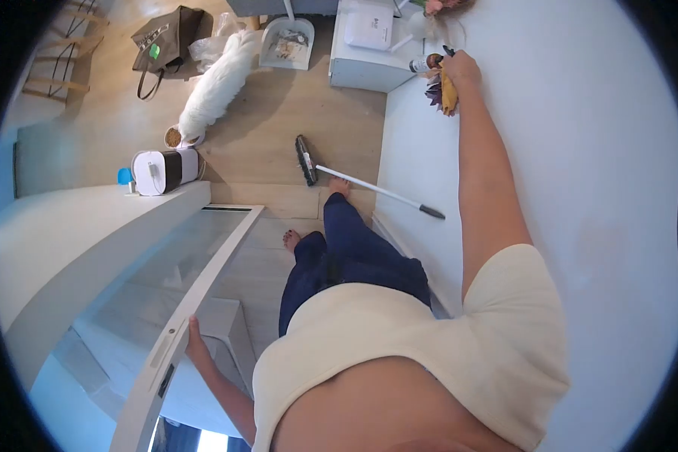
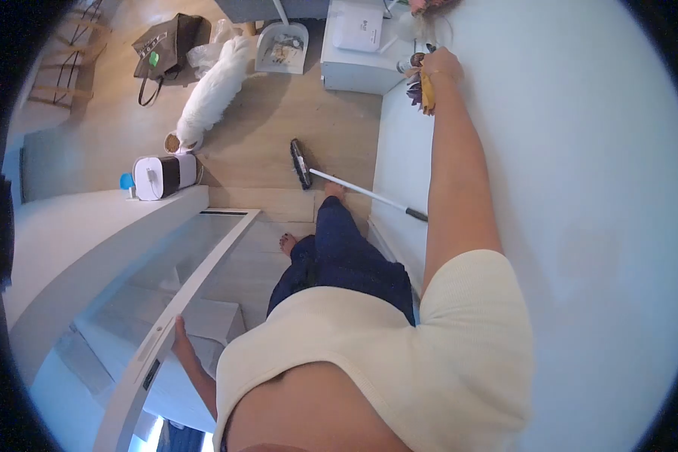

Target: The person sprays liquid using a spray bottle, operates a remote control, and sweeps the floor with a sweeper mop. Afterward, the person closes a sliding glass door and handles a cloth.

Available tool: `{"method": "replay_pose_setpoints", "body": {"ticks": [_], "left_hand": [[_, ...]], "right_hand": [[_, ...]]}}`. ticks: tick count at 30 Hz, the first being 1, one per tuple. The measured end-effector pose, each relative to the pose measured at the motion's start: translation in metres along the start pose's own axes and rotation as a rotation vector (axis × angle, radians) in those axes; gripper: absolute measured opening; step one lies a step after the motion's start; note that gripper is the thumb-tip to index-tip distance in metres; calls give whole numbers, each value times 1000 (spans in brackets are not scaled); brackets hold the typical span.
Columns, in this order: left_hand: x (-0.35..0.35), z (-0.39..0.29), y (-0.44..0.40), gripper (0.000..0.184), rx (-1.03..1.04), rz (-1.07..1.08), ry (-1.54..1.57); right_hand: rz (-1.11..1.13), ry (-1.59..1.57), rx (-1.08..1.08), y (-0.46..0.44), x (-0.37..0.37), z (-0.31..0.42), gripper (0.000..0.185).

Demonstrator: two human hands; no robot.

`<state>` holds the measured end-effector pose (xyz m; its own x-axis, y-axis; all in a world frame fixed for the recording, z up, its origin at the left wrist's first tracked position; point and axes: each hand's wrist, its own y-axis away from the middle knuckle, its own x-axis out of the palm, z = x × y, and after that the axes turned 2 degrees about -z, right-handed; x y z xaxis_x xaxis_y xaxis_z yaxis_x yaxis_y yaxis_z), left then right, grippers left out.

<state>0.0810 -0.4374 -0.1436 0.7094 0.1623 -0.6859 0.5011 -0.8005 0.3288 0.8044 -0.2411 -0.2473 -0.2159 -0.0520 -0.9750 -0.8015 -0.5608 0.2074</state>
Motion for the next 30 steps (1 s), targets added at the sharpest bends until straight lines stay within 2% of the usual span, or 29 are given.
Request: {"method": "replay_pose_setpoints", "body": {"ticks": [2,4,11,20,26,29,30], "left_hand": [[6,-12,7,56,-179,-107,45],[8,-9,8,57,-209,-140,47],[15,-7,3,52,-313,-198,105],[19,-15,8,52,-334,-182,114],[19,-15,6,50,-383,-203,125],[21,-18,8,50,-377,-214,112],[20,-17,8,50,-381,-215,113]], "right_hand": [[24,21,-8,-25,14,5,39],[34,14,35,-49,30,9,39],[28,92,-22,-112,77,16,41],[42,102,5,-142,87,23,42],[42,107,-9,-137,77,27,49],[-5,93,-105,-120,67,20,52],[-131,-1,-99,-110,64,16,52]]}}
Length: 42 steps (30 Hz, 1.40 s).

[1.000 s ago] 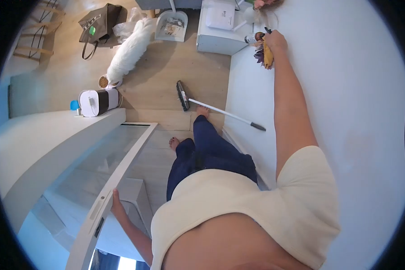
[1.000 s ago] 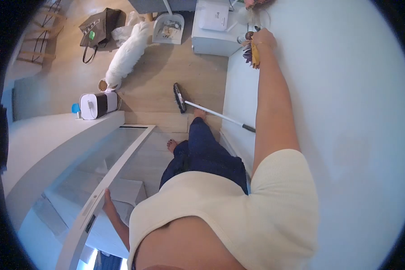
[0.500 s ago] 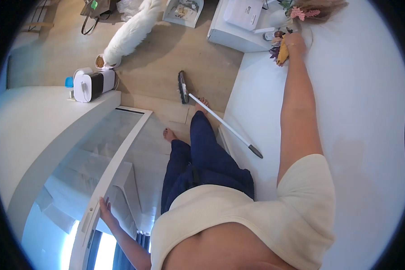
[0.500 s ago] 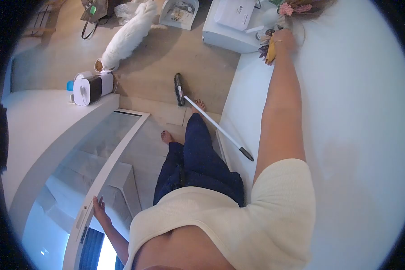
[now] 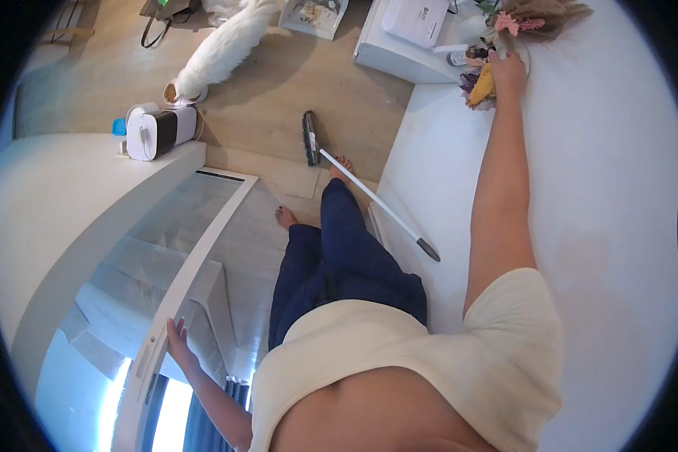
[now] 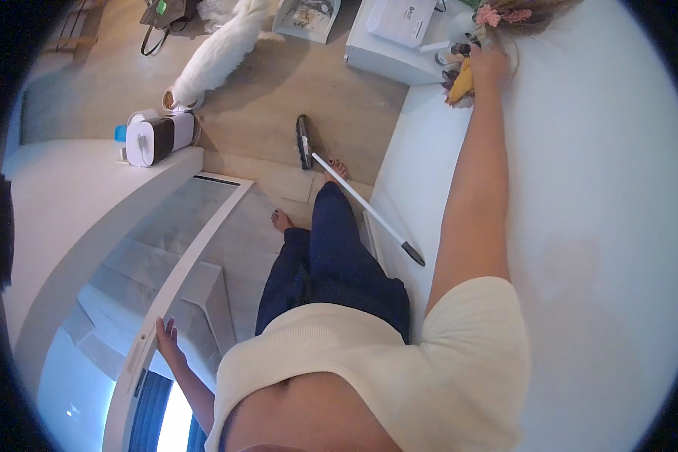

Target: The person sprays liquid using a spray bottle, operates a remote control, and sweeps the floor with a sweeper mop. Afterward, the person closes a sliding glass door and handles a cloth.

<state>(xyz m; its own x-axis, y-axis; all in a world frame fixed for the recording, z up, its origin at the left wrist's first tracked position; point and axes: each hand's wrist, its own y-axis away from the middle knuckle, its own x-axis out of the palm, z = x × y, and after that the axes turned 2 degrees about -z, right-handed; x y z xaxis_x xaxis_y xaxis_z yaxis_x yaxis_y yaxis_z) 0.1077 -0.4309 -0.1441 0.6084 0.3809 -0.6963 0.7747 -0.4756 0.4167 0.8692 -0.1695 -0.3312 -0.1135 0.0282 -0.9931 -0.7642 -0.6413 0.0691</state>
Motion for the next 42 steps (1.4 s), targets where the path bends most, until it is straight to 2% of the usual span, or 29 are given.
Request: {"method": "replay_pose_setpoints", "body": {"ticks": [1,4,6,8,10,11,12,13,14,15,16,18,21,22,23,24,25,26,28,29,30,31,32,33,34,35,36,38,42], "left_hand": [[-1,2,-2,51,5,12,-4],[0,3,-3,51,15,11,18],[0,6,-6,49,18,0,42],[1,16,-14,44,-149,150,-63],[26,43,-22,43,-222,457,-260],[61,42,1,44,-163,590,-203],[103,29,21,49,-211,687,-350],[140,-5,62,59,-165,820,-294],[175,-33,92,67,-205,901,-152],[199,-51,115,59,-151,947,23],[214,-68,129,58,-208,955,234],[241,-52,119,48,-206,1007,556],[226,-46,108,40,-266,853,494],[216,-35,102,40,-273,828,498],[202,-17,91,38,-189,690,398],[186,-5,79,37,-106,555,294],[166,2,72,39,-204,436,330],[142,9,66,40,-297,317,367],[86,30,43,46,-288,260,321],[70,24,43,49,-249,110,298],[55,18,43,51,-211,-36,271],[38,27,27,55,-37,-150,237],[30,26,17,60,140,-264,202],[23,28,12,60,135,-276,207],[17,15,12,62,197,-397,126],[11,4,12,64,257,-513,41],[8,-6,14,64,254,-519,45],[11,-22,17,60,168,-421,244],[14,-20,16,50,233,-414,282]], "right_hand": [[-132,-89,12,12,-7,-1,52],[-167,-136,-4,63,-31,-3,47],[-105,-207,8,102,-45,6,42],[9,-311,-107,136,-30,11,36],[206,-565,-225,186,-16,34,26],[206,-745,-342,212,7,43,21],[199,-693,-536,244,7,63,18],[458,-850,-417,282,-3,85,17],[588,-966,-452,315,-20,103,17],[730,-1085,-483,345,-34,117,16],[775,-1087,-492,372,-39,123,16],[936,-1332,-590,411,-46,133,20],[1065,-1142,-675,393,-33,115,30],[686,-987,-892,385,4,96,37],[699,-630,-852,372,23,73,35],[806,-304,-710,358,6,58,38],[878,99,-598,353,40,15,61],[935,318,-540,351,57,-14,66],[1060,310,-429,354,112,-72,64],[1073,320,-443,357,114,-75,64],[1184,158,-211,361,114,-78,57],[1270,-11,26,362,115,-77,51],[1271,-8,12,363,122,-76,51],[1185,29,-302,368,128,-74,48],[1079,63,-611,372,132,-72,45],[1079,66,-621,373,121,-58,45],[1082,72,-629,373,110,-44,44],[1074,71,-641,372,91,-12,42],[1029,-20,-775,394,91,50,38]]}}
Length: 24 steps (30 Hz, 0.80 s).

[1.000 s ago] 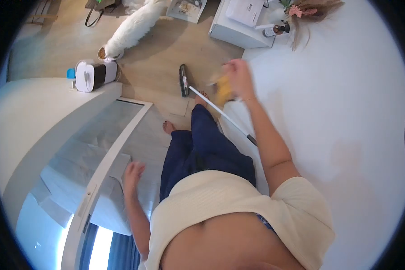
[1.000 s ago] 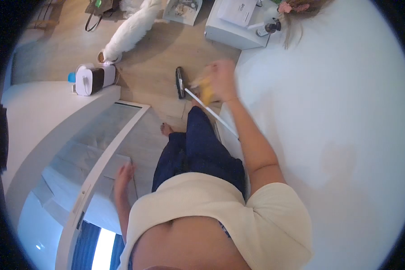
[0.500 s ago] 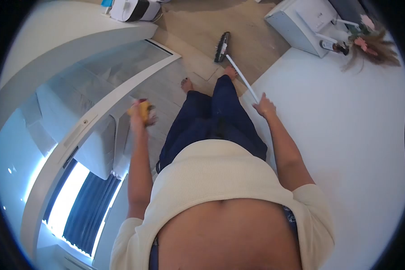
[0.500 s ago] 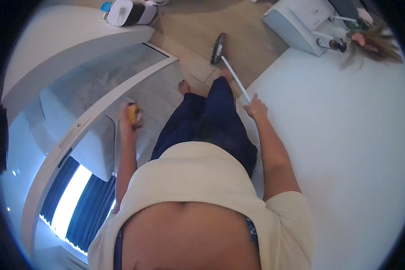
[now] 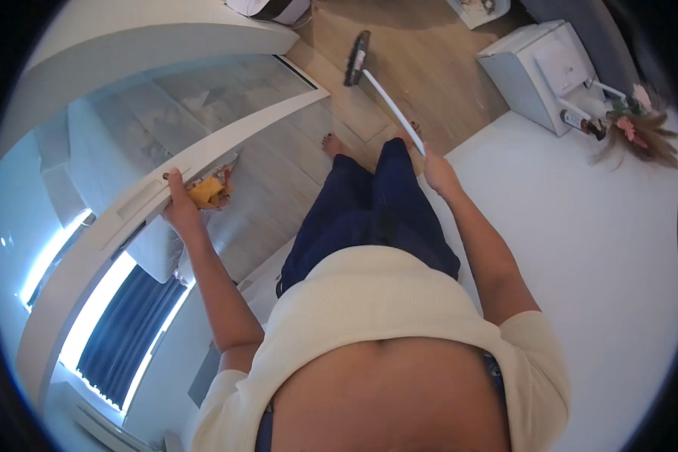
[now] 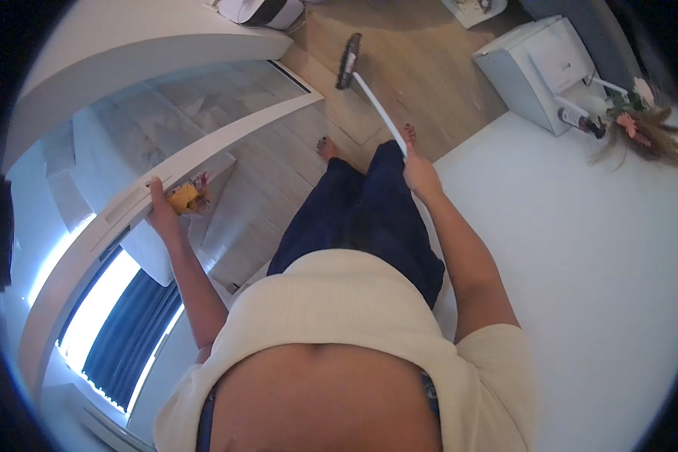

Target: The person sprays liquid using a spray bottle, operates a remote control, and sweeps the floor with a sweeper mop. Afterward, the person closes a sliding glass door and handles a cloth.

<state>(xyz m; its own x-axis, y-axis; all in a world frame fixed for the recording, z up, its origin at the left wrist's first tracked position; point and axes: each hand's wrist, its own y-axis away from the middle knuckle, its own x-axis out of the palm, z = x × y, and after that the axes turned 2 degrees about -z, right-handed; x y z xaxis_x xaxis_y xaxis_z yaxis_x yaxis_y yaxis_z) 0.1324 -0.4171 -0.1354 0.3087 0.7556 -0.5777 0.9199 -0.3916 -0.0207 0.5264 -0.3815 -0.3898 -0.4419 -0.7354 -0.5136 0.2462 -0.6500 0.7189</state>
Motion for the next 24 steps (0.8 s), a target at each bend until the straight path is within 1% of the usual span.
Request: {"method": "replay_pose_setpoints", "body": {"ticks": [1,3,4,5,6,8,9,10,12,13,14,16,17,19,20,22,24], "left_hand": [[0,0,-2,47,12,27,-59],[-3,-4,-5,44,32,50,-123],[-5,-7,-6,41,2,80,-189],[-5,-7,-6,39,-28,111,-257],[-6,-6,-7,39,-18,109,-259],[-6,-3,-10,35,11,126,-267],[-6,-14,-8,43,-194,163,-274],[-6,-12,-8,43,-193,156,-278],[-4,-4,-13,42,-34,201,-125],[-6,3,-18,41,51,200,-138],[-6,8,-25,41,51,200,-140],[-13,17,-31,41,289,270,-207],[-14,14,-27,41,268,281,-213],[0,0,-25,39,180,259,-36],[-2,2,-30,39,163,265,-30],[-3,6,-41,40,179,268,-167],[3,1,-45,38,118,267,-99]], "right_hand": [[-15,-18,-51,-20,3,14,38],[-228,219,-266,-90,67,14,36],[-121,77,-134,-79,40,64,35],[-48,-13,-82,-85,37,96,33],[20,-100,-23,-92,35,128,32],[49,-141,-53,-138,86,146,30],[38,-182,-5,-151,104,160,30],[31,-219,44,-160,118,172,30],[50,-227,30,-177,140,186,33],[37,-233,95,-179,145,193,35],[25,-238,162,-179,151,199,37],[23,-192,139,-167,142,188,37],[14,-143,114,-155,137,172,37],[19,13,118,-143,142,111,39],[27,90,140,-124,132,86,40],[23,186,191,-79,99,57,43],[7,214,231,-51,71,40,44]]}}
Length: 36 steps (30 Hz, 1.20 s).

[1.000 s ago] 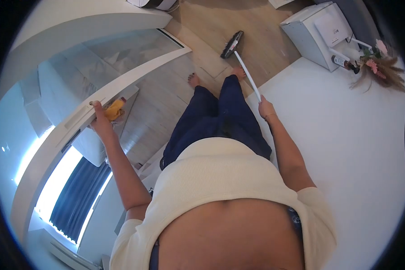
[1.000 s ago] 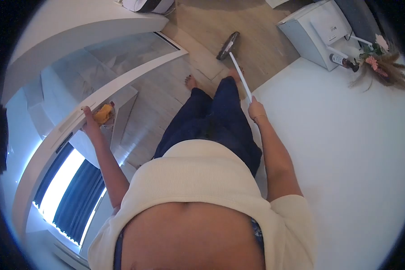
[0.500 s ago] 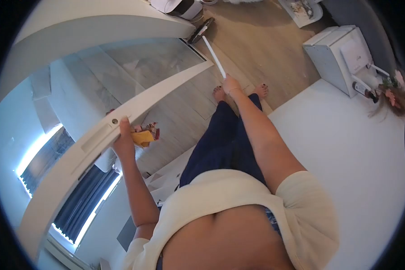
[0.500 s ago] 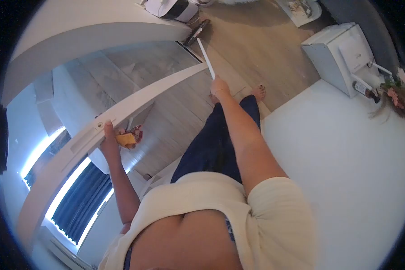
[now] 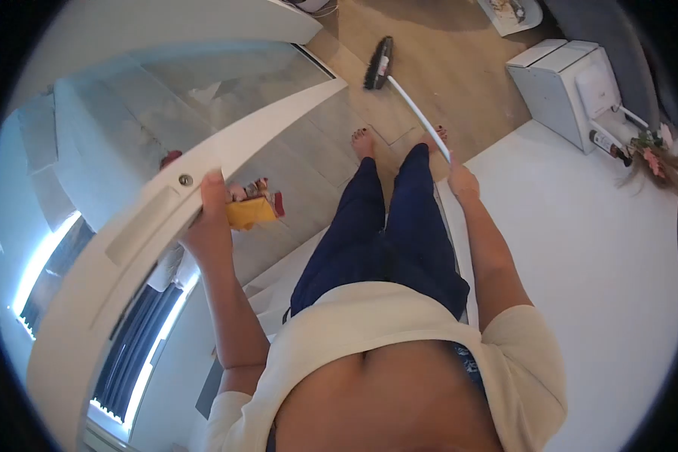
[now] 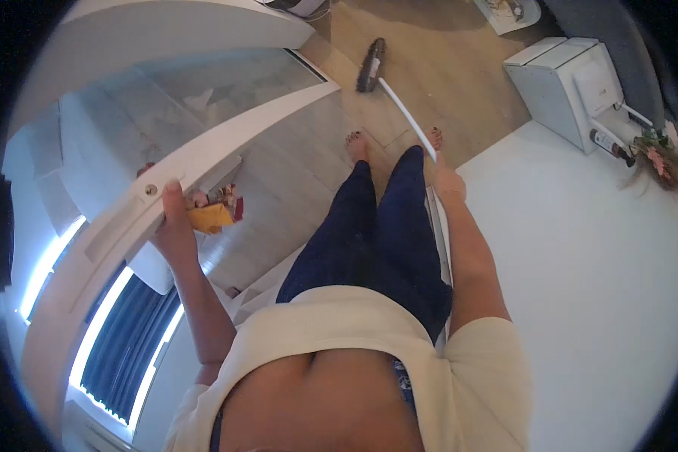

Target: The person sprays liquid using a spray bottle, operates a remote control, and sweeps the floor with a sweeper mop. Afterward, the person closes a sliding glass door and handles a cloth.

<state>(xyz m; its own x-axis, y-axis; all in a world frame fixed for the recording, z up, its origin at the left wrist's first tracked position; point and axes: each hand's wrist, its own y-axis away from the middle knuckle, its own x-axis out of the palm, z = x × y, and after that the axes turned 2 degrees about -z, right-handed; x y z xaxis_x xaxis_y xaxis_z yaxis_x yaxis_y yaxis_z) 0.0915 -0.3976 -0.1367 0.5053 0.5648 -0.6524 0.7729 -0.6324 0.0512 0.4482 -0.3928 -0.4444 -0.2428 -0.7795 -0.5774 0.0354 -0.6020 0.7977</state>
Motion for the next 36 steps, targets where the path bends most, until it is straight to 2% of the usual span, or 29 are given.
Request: {"method": "replay_pose_setpoints", "body": {"ticks": [3,6,7,10,11,13,16,17,20,23,25,26,28,29,30,32,33,34,36], "left_hand": [[6,-12,-8,20,-70,-43,90],[5,-19,-16,22,-15,-33,25],[4,-11,-22,24,73,-69,-62],[6,-2,-34,26,88,-116,-90],[6,-5,-34,26,85,-118,-92],[5,-17,-35,27,-71,-21,-6],[5,-10,-44,28,64,-77,-117],[4,-7,-45,28,65,-59,-116],[8,-4,-51,30,112,-84,-51],[6,0,-53,32,32,-80,-69],[4,10,-57,40,55,-80,-80],[4,12,-57,40,57,-78,-74],[3,12,-59,36,144,-13,-16],[2,10,-59,36,152,-6,-18],[2,7,-57,36,133,-22,-62],[3,3,-53,35,121,-42,-103],[1,4,-55,35,65,-11,-36],[0,6,-57,35,13,20,33],[-3,12,-61,34,-20,28,50]], "right_hand": [[45,179,14,23,-11,-21,45],[89,183,-30,59,-7,-18,44],[88,185,-26,68,-2,-11,44],[166,196,-139,70,32,-1,43],[151,194,-71,53,56,-7,44],[142,188,-3,28,73,-22,45],[60,305,70,18,43,-55,44],[36,328,25,31,4,-52,43],[-47,433,-5,41,-45,-49,42],[-60,456,1,65,-35,-46,44],[-18,443,11,79,-26,-44,45],[27,431,6,80,-20,-46,46],[47,389,159,59,0,-73,40],[17,398,108,65,-18,-75,39],[-14,414,54,70,-33,-78,43],[-82,417,139,41,-46,-112,43],[-109,503,118,24,-58,-134,38],[-138,586,99,10,-68,-150,52],[-165,632,47,8,-111,-145,52]]}}
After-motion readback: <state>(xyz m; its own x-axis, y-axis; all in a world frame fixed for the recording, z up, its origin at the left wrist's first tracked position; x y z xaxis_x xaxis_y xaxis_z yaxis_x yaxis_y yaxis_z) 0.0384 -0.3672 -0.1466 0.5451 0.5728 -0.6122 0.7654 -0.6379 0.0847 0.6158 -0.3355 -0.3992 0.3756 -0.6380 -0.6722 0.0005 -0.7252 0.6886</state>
